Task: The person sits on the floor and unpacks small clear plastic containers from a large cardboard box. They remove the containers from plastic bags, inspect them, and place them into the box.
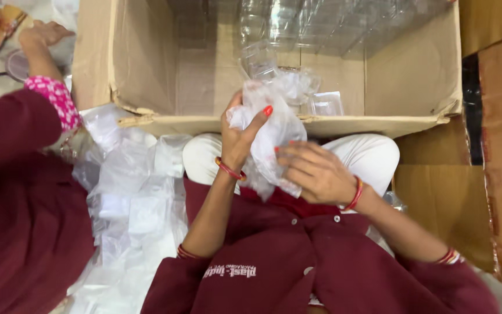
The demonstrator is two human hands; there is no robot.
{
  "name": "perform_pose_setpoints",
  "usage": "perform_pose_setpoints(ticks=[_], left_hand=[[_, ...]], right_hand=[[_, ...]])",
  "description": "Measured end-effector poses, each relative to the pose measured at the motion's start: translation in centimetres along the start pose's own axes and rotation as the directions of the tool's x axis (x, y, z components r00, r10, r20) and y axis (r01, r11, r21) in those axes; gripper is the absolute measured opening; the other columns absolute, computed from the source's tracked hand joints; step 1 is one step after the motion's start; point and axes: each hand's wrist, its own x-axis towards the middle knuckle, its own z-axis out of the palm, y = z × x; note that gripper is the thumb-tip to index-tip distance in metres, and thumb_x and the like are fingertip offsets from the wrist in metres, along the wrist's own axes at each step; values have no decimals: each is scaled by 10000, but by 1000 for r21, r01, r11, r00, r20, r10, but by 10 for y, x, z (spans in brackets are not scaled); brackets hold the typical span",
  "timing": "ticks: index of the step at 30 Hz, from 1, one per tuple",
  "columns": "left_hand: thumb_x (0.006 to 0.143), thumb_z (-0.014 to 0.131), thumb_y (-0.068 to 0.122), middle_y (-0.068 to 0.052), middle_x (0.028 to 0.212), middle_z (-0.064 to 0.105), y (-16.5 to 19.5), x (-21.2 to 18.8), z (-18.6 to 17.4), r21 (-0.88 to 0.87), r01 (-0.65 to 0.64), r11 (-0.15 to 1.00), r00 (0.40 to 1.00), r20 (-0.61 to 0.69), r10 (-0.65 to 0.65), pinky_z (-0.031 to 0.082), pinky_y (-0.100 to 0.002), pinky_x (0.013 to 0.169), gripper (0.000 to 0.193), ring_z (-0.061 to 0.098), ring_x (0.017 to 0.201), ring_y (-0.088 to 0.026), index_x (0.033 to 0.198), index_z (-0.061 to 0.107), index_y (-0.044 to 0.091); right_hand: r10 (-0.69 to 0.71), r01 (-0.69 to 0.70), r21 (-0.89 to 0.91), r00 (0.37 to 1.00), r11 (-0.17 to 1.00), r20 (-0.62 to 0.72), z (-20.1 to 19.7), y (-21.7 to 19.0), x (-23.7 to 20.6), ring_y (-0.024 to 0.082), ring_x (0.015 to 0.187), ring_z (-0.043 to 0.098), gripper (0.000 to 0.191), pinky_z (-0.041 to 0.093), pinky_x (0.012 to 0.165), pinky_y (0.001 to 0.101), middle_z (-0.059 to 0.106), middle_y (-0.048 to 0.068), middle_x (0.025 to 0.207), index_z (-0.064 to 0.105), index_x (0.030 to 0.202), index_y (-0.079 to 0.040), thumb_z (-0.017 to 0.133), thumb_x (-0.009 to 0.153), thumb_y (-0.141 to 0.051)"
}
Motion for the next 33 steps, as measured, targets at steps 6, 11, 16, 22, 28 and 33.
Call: perform_pose_setpoints(ticks=[6, 11, 16, 22, 28, 33], left_hand=[[989, 619, 78, -15, 1169, 716, 4, -22, 11, 12, 16, 1000, 994, 111, -17, 515, -246, 960, 293, 640, 1053, -73, 1266, 674, -1], [1018, 644, 137, -4, 999, 713, -14, -36, 21, -50, 206, 977, 959, 210, -191, 526, -258, 828, 229, 628, 908, -80, 1176, 716, -12], [1041, 687, 216, 38, 842, 597, -33, -40, 12, 24, 365, 931, 930, -62, -363, 419, -270, 658, 233, 494, 770, -73, 964, 680, -4], [1109, 699, 282, 50, 926, 475, -57, -45, -2, -87, 108, 990, 994, 40, -105, 369, -245, 745, 303, 397, 851, -60, 1017, 544, 39], [1009, 580, 415, 18, 1047, 643, -77, -42, 16, -202, 563, 801, 822, 38, -568, 432, -268, 744, 484, 522, 858, -74, 1367, 617, 92], [999, 595, 431, -30, 1150, 715, -65, -31, 25, 219, 534, 817, 787, 225, -574, 502, -249, 813, 514, 596, 930, -60, 1331, 633, 41]], right_hand=[[584, -171, 796, 769, 580, -260, -4, -12, -19, 220, 1182, 647, 472, 508, 1053, 343, 689, 94, 1242, 666, 1166, -72, 621, 939, -483], [699, -379, 733, 692, 565, -181, -1, 11, -24, 213, 1234, 593, 530, 491, 1031, 341, 593, 86, 1329, 460, 1397, -28, 730, 972, -193], [659, -184, 858, 722, 480, -214, 38, 26, -38, 178, 1213, 646, 61, 502, 1114, 339, 689, 90, 1151, 597, 1075, -36, 627, 1094, -86], [853, 110, 984, 492, 139, -175, 78, 27, -71, 58, 905, 580, 211, 500, 941, 270, 621, 3, 942, 553, 1008, -38, 600, 1172, -162], [904, 235, 967, 428, -103, -8, 70, 27, -77, 75, 827, 647, 121, 550, 733, 242, 657, 4, 933, 568, 1143, -81, 594, 1044, -146], [892, 296, 948, 452, -115, -33, 36, 61, -73, 107, 813, 650, 76, 548, 693, 255, 652, 12, 932, 578, 1147, -74, 591, 1100, -132]])
